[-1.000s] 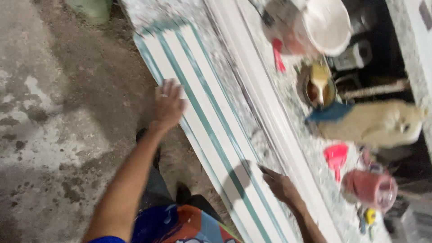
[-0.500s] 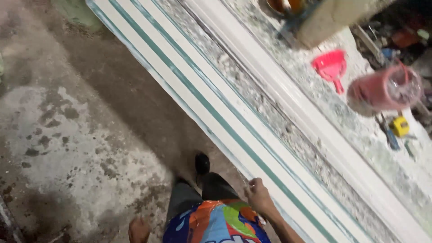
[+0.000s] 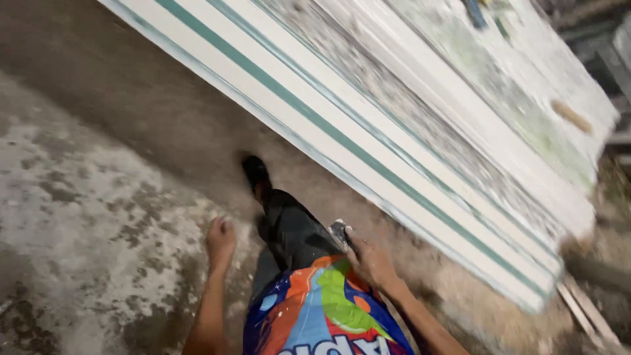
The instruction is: Using a small metal scraper to remove excess plaster and residue from a decorative molding on a workbench.
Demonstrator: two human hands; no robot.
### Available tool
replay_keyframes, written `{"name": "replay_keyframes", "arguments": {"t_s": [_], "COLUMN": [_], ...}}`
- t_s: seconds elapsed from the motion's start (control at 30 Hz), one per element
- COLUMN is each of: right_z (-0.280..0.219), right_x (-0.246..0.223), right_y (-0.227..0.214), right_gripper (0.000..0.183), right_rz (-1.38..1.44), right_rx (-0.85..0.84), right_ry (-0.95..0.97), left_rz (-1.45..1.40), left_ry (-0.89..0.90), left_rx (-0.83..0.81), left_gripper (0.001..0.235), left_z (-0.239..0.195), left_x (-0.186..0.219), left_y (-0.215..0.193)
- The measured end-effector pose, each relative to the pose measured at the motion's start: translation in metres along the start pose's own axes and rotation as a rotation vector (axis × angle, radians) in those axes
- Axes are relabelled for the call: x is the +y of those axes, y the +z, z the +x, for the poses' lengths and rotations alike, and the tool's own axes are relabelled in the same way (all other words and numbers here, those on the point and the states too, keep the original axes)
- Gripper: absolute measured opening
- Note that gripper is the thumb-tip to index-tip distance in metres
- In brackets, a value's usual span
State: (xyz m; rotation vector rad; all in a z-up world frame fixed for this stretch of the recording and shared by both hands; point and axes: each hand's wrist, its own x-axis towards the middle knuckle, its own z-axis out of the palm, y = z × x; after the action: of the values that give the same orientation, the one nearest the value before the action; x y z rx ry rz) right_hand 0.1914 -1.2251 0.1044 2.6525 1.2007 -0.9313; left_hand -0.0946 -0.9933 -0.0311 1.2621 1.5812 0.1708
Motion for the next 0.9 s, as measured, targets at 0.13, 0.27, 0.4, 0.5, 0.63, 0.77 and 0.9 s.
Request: {"name": "replay_keyframes", "arguments": {"t_s": [0.13, 0.27, 0.4, 0.5, 0.63, 0.77, 0.9], "right_z": [-0.084, -0.149, -0.182, -0.201, -0.248, -0.277, -0.224], "right_x": [0.103, 0.213, 0.352, 0.427, 0.548, 0.641, 0.587], "right_y": [-0.005, 0.015, 0.045, 0.016, 0.006, -0.002, -0.027], "right_gripper": [0.049, 0.048, 0.044, 0.050, 0.046, 0.044, 0.044], "right_rz": [0.191, 0.052, -0.032, 0.010, -0.115, -0.437, -0.387], "right_rx": [-0.147, -0.056, 0.039, 0.080, 0.046, -0.012, -0.028], "right_ry": [0.141, 0.164, 0.114, 0.124, 0.080, -0.040, -0.236], "left_rz": [-0.063, -0.039, 0.001, -0.025, -0.305, -0.547, -0.520], "left_ry": [0.083, 0.198, 0.223, 0.071, 0.027, -0.080, -0.123], "left_rx": [-0.260, -0.481, -0.513, -0.515, -0.384, -0.286, -0.185], "left_gripper": [0.051, 0.055, 0.055, 0.063, 0.058, 0.066, 0.069], "left_z": [-0.089, -0.139, -0.220, -0.254, -0.316, -0.371, -0.397], "left_x": [0.054, 0.013, 0.057, 0.061, 0.073, 0.097, 0.124], "left_y": [0.113, 0.249, 0.329, 0.411, 0.496, 0.531, 0.529]}}
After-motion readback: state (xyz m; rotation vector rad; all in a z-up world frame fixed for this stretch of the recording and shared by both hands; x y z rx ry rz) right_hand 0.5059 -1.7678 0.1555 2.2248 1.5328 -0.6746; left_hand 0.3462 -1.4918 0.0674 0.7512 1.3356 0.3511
